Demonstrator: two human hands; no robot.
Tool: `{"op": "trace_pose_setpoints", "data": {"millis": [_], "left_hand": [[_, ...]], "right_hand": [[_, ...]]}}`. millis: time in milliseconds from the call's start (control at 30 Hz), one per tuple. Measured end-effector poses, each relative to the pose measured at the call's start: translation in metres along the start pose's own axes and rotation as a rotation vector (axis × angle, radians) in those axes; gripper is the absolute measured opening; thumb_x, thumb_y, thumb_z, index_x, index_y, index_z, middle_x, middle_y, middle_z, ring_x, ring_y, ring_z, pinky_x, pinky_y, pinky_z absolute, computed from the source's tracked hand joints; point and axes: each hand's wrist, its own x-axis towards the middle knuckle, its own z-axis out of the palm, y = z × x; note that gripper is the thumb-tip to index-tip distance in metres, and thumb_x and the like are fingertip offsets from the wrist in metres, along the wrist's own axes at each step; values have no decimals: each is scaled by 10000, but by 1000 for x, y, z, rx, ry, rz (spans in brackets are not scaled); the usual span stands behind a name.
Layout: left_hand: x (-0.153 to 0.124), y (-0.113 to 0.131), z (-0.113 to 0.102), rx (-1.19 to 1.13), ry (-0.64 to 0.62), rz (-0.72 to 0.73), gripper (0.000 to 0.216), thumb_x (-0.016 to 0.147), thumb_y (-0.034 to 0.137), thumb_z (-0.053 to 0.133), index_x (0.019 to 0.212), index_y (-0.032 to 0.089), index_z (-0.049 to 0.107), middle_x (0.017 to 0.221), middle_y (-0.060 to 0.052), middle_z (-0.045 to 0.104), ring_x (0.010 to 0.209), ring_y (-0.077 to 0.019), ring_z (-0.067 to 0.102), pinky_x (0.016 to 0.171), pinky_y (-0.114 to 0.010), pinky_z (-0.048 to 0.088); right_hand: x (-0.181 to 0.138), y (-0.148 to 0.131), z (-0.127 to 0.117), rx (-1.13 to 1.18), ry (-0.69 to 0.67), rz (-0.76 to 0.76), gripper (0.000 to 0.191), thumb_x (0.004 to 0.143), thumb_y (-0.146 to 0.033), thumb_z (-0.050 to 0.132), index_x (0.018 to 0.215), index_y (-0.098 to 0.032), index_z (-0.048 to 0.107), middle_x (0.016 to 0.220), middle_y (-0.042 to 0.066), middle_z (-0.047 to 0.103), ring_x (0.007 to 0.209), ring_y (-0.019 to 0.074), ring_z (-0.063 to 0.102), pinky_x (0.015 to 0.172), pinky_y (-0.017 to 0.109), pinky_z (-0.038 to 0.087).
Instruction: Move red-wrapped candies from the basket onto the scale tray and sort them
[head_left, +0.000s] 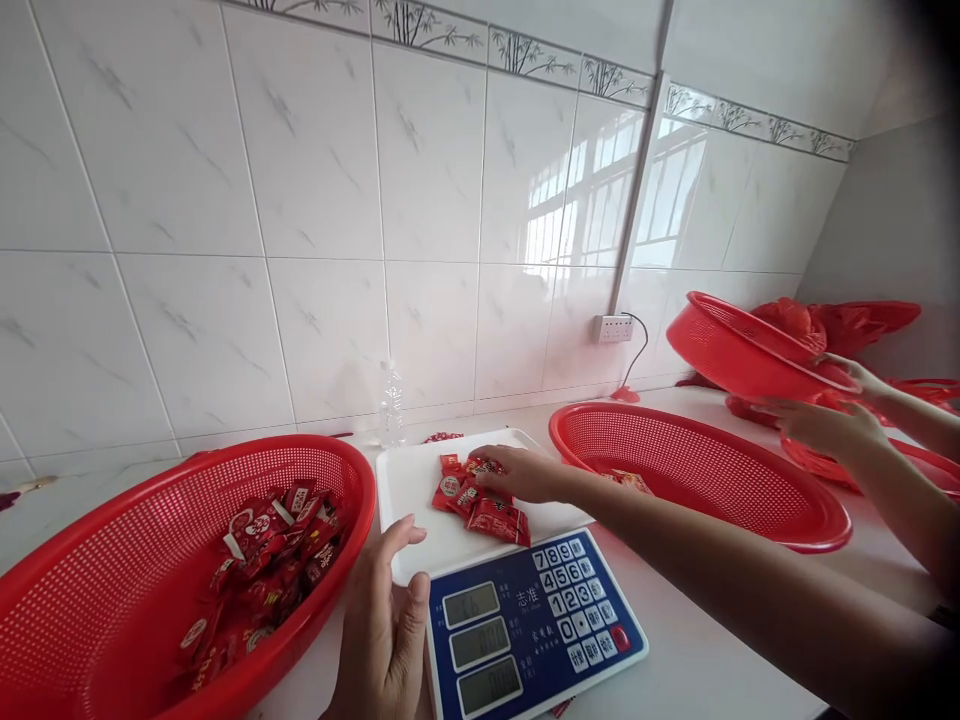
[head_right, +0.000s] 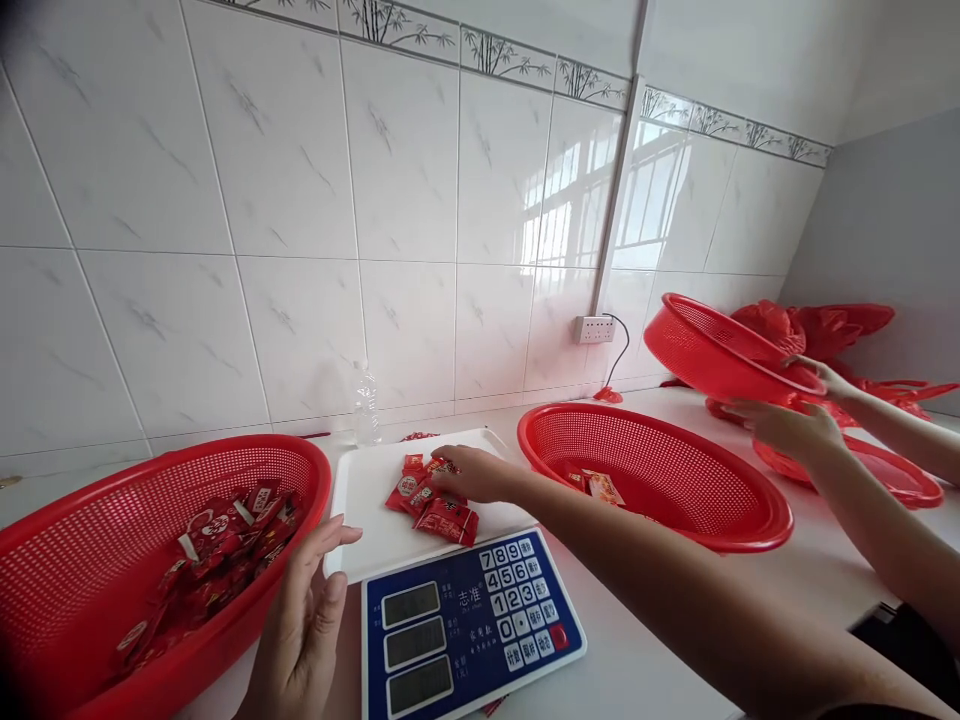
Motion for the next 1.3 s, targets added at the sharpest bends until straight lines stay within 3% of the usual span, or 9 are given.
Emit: {"op": "trace_pose_setpoints", "data": {"millis": [200,333,400,467,567,833,967,1133,1300], "left_hand": [[0,2,1,-5,-2,18,333,979,435,408,1246,266,513,1176,-82,630,1117,-257,565,934,-420,435],[1,3,1,-3,9,30,337,979,432,409,1252,263,512,1162,-82,631,1078,-251,570,911,-406,443],[0,4,2,-13,7,22,337,979,431,412,1257,267,509,1158,-81,630,1056,-248,571,867,-389,460],[0,5,3,-27,2,10,335,981,430,407,1262,274,504,1151,-77,631,1036,-242,574,815,-366,474],[-1,6,3,-38,-8,0,335,982,430,406,1261,272,504,1156,-77,629,1042,-241,575,788,-353,480],[-1,3,4,-15,7,-24,353,985,465,389,1258,269,498,1212,-72,613,1187,-250,524,885,-391,446],[-1,1,4,-7,8,-37,375,975,491,394,1230,247,522,1239,-85,616,1236,-269,501,875,-395,457],[0,-3,5,3,16,-29,380,969,495,404,1220,241,532,1240,-90,619,1235,-277,505,940,-435,422],[1,-4,6,5,20,-22,384,970,493,401,1214,226,531,1213,-102,628,1196,-273,536,965,-448,403]], "right_hand": [[0,6,8,-40,35,-48,369,929,-386,553,1247,-198,566,1292,100,575,1181,251,543,1003,503,424],[-6,8,2,-16,9,-32,449,960,-472,420,1312,-226,550,1285,116,609,1161,249,576,1002,456,444],[-13,4,-1,-24,-12,-35,562,934,-571,399,1386,-247,486,1395,120,533,1278,286,491,1058,495,385],[-21,-2,-3,-49,-46,-58,696,865,-669,450,1444,-285,412,1535,101,362,1433,334,250,1136,572,215],[-28,-14,-3,-77,-118,-105,840,782,-742,508,1492,-341,305,1617,56,132,1472,352,-29,1139,632,18],[-2,-26,7,-136,-216,-185,847,797,-728,506,1501,-307,297,1615,63,122,1473,357,-12,1129,636,-32],[15,-22,10,-148,-218,-221,785,815,-701,504,1474,-297,368,1561,69,317,1455,336,180,1158,577,73],[25,-18,17,-118,-94,-230,715,841,-566,579,1449,-229,413,1476,132,445,1365,318,375,1115,479,293],[24,-16,16,-35,33,-208,398,910,-385,586,1266,-209,560,1292,103,584,1154,243,565,982,466,452]]}}
